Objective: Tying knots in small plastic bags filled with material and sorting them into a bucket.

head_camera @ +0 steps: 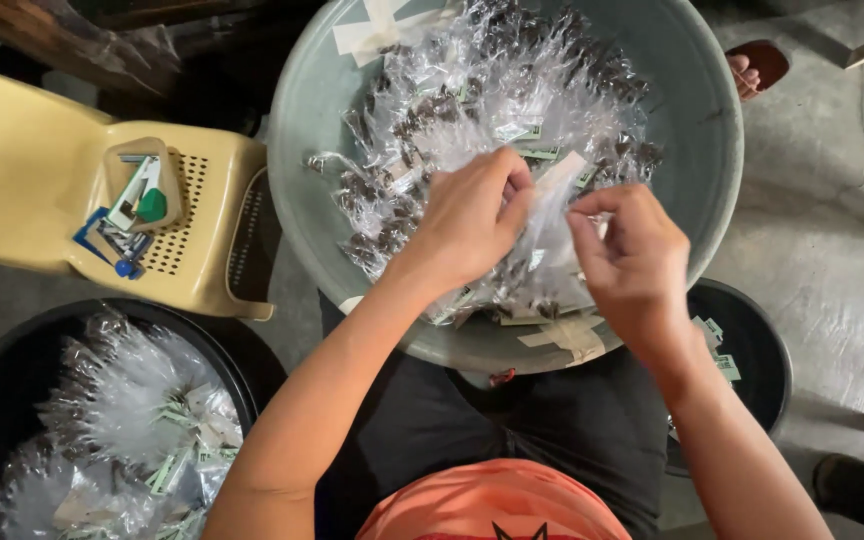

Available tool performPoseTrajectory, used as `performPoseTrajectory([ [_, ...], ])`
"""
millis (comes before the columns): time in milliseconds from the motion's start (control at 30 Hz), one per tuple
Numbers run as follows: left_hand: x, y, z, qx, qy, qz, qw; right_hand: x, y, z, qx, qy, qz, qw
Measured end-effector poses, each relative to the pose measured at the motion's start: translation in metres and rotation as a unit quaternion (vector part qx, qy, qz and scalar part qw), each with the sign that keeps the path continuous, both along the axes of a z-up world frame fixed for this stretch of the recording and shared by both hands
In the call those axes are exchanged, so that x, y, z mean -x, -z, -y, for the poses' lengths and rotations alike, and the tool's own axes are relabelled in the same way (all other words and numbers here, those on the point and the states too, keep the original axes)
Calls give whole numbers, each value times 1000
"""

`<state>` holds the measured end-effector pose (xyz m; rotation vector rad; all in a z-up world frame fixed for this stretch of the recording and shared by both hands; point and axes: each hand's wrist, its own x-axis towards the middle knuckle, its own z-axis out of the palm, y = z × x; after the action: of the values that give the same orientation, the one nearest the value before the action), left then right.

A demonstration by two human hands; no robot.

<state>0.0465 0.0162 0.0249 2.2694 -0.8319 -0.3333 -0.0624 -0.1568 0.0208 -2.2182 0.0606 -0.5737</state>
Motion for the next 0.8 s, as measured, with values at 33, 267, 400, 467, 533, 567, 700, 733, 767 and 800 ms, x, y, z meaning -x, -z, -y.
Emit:
performPoseTrajectory([
  [33,2,-3,1,75,-10,-62,995,-3,3,-1,29,-3,25,999],
  [267,12,-2,8,256,-26,-224,940,-1,13,3,92,-8,21,996],
  [400,22,1,11,280,-29,-238,930,7,4,-1,99,-6,15,995],
  [467,28,-9,9,303,-12,-266,915,9,1,-2,107,7,19,994],
  [533,29,-14,8,302,1,-253,919,11,4,1,83,15,19,996],
  [567,30,-16,7,301,12,-238,923,11,6,3,59,23,19,998],
  [700,34,-16,-1,296,24,-212,931,10,-5,5,13,-22,23,999],
  [733,34,-14,1,290,21,-198,936,11,1,10,10,-15,15,1000],
  [767,34,-13,2,284,18,-184,941,12,8,16,7,-9,7,1000],
  [800,33,-11,2,285,18,-183,941,13,9,16,8,-9,8,1000],
])
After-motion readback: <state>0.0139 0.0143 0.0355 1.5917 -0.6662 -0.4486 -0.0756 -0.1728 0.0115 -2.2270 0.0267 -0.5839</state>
